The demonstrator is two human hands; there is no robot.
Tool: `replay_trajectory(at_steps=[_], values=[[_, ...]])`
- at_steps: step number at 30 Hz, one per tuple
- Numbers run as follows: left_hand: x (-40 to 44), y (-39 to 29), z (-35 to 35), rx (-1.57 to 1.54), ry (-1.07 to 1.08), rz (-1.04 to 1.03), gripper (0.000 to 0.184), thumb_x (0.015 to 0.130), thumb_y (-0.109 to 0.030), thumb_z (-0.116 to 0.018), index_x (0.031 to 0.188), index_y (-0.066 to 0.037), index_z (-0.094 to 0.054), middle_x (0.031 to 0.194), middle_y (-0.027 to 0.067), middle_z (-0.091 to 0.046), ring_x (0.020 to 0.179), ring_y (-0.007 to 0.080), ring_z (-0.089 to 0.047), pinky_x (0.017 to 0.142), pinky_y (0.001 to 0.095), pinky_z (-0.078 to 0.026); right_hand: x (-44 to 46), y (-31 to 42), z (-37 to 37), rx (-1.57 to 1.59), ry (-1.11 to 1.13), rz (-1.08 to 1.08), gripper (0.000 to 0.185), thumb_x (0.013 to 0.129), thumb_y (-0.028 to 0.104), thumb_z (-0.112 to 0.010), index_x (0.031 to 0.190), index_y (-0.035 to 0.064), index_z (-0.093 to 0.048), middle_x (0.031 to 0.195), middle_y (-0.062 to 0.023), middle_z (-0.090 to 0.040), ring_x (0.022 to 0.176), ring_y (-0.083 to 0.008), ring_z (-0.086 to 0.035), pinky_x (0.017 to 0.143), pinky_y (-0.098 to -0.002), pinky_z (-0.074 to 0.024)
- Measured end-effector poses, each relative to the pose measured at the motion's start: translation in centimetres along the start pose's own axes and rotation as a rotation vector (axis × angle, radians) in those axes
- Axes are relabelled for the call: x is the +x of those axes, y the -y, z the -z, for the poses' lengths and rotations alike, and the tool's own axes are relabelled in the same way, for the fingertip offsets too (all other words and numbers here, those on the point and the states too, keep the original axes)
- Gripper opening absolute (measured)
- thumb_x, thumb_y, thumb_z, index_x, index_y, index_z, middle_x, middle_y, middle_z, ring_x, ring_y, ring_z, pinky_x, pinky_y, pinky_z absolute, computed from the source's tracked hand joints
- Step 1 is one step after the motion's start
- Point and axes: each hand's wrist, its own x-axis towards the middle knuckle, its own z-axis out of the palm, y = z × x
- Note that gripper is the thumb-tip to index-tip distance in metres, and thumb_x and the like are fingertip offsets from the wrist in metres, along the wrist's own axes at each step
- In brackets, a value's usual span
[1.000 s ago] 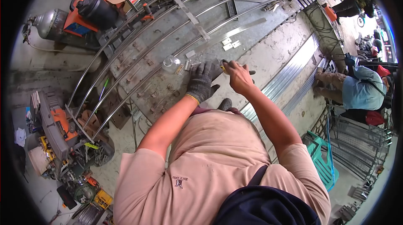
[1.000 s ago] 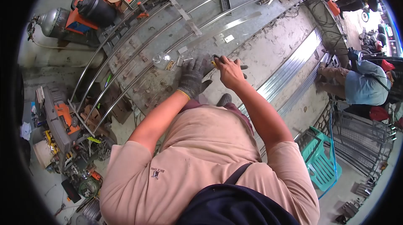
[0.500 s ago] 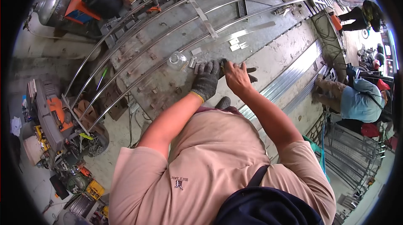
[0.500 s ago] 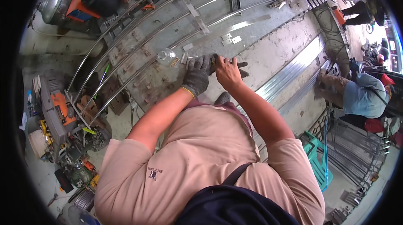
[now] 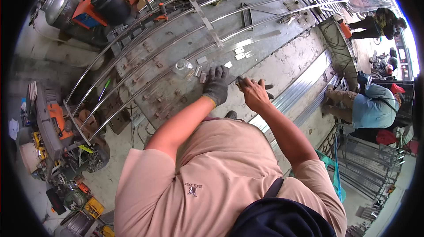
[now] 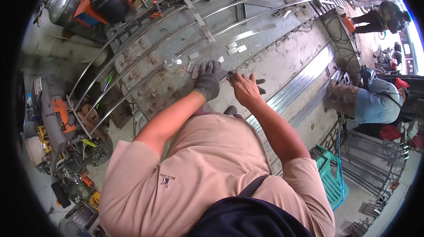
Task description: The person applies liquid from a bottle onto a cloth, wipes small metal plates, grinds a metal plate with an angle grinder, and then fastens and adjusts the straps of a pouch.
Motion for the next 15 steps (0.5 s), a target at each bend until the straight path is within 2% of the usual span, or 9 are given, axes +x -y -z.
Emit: replay_trajectory(at_steps=[2, 5, 6, 9, 10, 13, 14, 15], values=[[2.4, -0.8, 2.0, -0.02, 0.014, 0.083, 0.082, 0.097, -0.028, -0.066, 0.17, -0.003, -0.039, 0.171, 0.024, -0.039, 0.16, 0.0422, -0.033, 0.133, 0.0642, -0.02, -0.6, -0.3, 0.9, 0.017, 0.068, -0.041, 0.044, 0.105, 0.009, -0.054, 0.147, 0.0073, -0.068, 0.122, -0.0119, -0.063, 0.115, -0.0293, -0.069, 0.099, -0.054, -0.0431], [3.2, -1.0, 5.5, -0.218, 0.008, 0.151, 0.086, 0.098, -0.033, -0.067, 0.172, -0.004, -0.035, 0.173, 0.0235, -0.037, 0.163, 0.0437, -0.03, 0.133, 0.0657, -0.022, -1.3, -0.7, 1.3, 0.007, 0.066, -0.093, 0.049, 0.103, 0.007, -0.055, 0.151, 0.0074, -0.065, 0.122, -0.0133, -0.063, 0.116, -0.0301, -0.069, 0.099, -0.0535, -0.0434], [2.7, -1.3, 4.3, -0.227, -0.213, 0.19, 0.076, 0.099, -0.032, -0.066, 0.167, -0.005, -0.044, 0.167, 0.0219, -0.046, 0.156, 0.0406, -0.042, 0.127, 0.064, -0.033, -1.6, -1.0, 1.4, 0.004, 0.058, -0.105, 0.053, 0.102, 0.006, -0.055, 0.155, 0.0068, -0.061, 0.123, -0.014, -0.064, 0.118, -0.0309, -0.07, 0.099, -0.0529, -0.0434], [0.2, 1.4, 6.7, -0.184, -0.016, 0.18, 0.062, 0.1, -0.029, -0.064, 0.158, -0.009, -0.054, 0.155, 0.0178, -0.059, 0.146, 0.0363, -0.054, 0.118, 0.0597, -0.043, -2.5, -1.9, 1.5, 0.01, 0.019, -0.133, 0.055, 0.1, 0.005, -0.056, 0.155, 0.0058, -0.06, 0.126, -0.0144, -0.064, 0.119, -0.0315, -0.069, 0.099, -0.0527, -0.0434], [-0.5, 2.5, 2.1, 0.01, -0.304, 0.154, 0.053, 0.097, -0.024, -0.067, 0.148, -0.009, -0.062, 0.135, 0.0129, -0.069, 0.131, 0.0327, -0.062, 0.107, 0.056, -0.05, -2.5, -2.1, 1.6, 0.018, 0.039, -0.154, 0.056, 0.099, 0.005, -0.057, 0.155, 0.0054, -0.06, 0.129, -0.0146, -0.065, 0.121, -0.0315, -0.069, 0.099, -0.0528, -0.0435], [-2.6, 4.5, 1.8, 0.011, -0.158, 0.232, 0.048, 0.099, -0.023, -0.064, 0.145, -0.011, -0.065, 0.136, 0.0141, -0.068, 0.129, 0.0333, -0.062, 0.103, 0.0502, -0.054, -2.7, -2.5, 0.9, 0.009, 0.042, -0.173, 0.056, 0.099, 0.005, -0.057, 0.155, 0.0056, -0.06, 0.129, -0.0147, -0.065, 0.12, -0.0317, -0.07, 0.099, -0.0526, -0.0436], [-2.6, 5.1, 1.2, 0.075, -0.282, 0.165, 0.041, 0.099, -0.024, -0.064, 0.139, -0.013, -0.069, 0.132, 0.0139, -0.07, 0.122, 0.0332, -0.066, 0.096, 0.048, -0.058, -2.6, -2.5, 0.6, 0.02, 0.022, -0.164, 0.057, 0.099, 0.005, -0.057, 0.156, 0.0059, -0.059, 0.129, -0.0145, -0.065, 0.119, -0.0316, -0.07, 0.099, -0.0524, -0.0437], [-2.2, 5.3, 0.8, 0.051, -0.24, 0.152, 0.039, 0.099, -0.023, -0.064, 0.136, -0.013, -0.07, 0.13, 0.0135, -0.071, 0.121, 0.0329, -0.067, 0.095, 0.0483, -0.059, -2.4, -2.4, 0.3, 0.034, 0.002, -0.149, 0.057, 0.099, 0.006, -0.057, 0.156, 0.0059, -0.06, 0.129, -0.0144, -0.065, 0.119, -0.0316, -0.07, 0.099, -0.0523, -0.0437]])
